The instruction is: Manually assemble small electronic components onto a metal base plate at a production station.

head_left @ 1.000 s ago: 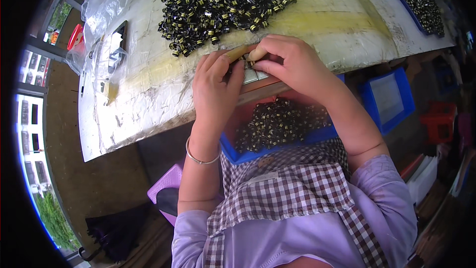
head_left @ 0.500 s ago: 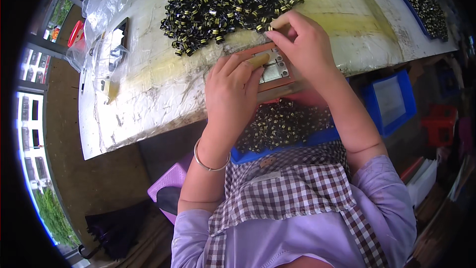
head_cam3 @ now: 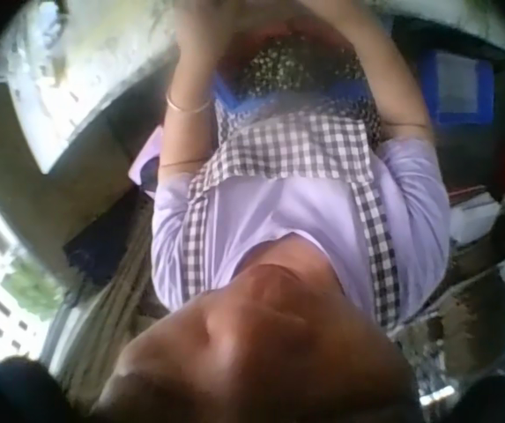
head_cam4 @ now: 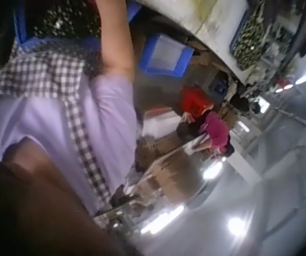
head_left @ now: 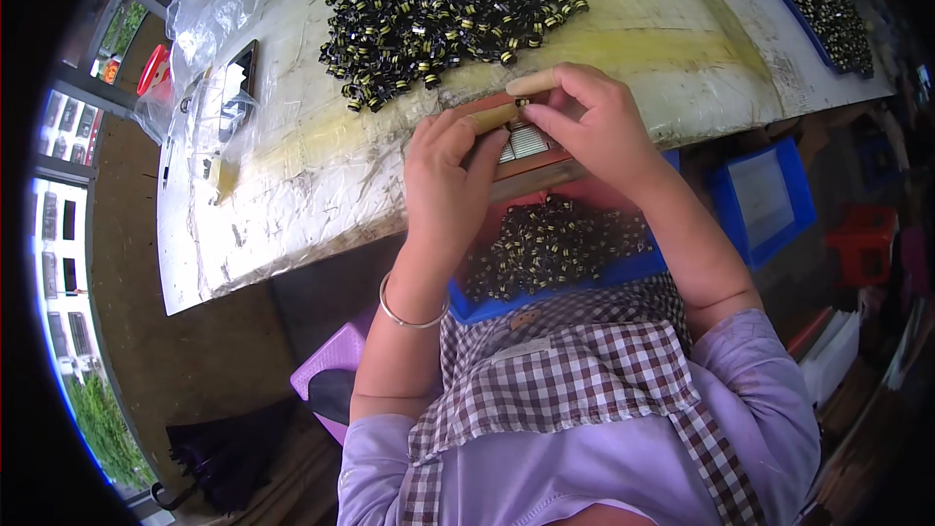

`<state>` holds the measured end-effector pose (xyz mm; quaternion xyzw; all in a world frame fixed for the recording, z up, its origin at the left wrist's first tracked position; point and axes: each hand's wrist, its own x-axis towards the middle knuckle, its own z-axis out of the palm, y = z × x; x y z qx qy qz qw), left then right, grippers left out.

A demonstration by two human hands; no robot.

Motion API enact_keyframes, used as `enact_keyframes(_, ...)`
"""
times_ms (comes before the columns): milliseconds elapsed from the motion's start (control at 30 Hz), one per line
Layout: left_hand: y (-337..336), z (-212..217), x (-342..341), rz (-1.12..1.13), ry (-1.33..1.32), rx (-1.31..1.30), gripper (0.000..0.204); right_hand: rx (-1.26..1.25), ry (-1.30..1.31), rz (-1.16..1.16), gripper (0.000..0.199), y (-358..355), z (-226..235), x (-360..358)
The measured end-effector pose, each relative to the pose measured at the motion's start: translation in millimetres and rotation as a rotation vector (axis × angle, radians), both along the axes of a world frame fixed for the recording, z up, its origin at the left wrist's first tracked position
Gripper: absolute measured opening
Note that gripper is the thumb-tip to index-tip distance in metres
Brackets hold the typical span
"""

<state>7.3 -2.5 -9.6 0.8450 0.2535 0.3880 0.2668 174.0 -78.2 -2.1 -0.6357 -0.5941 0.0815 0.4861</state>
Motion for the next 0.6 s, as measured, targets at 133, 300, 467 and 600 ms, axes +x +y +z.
enact_keyframes(133, -3.5, 0.0, 4.7, 0.043, 0.025, 0.204, 0.013, -0.02, -0.009, -0.043, 0.022, 0.3, 0.1, -0.3)
enact_keyframes(300, -8.3, 3.8, 8.4, 0.125, 0.086, 0.294, 0.015, 0.021, -0.089, -0.046, 0.02, 7.0, -2.1, 1.5)
enact_keyframes(467, -12.3, 3.4, 6.4, 0.139, 0.071, 0.294, 0.019, 0.01, -0.142, -0.061, 0.021, 4.6, -5.2, 1.6)
enact_keyframes(600, -13.3, -1.4, 5.1, 0.108, 0.046, 0.281, 0.021, 0.035, -0.14, -0.037, 0.02, 2.3, -6.9, 2.2)
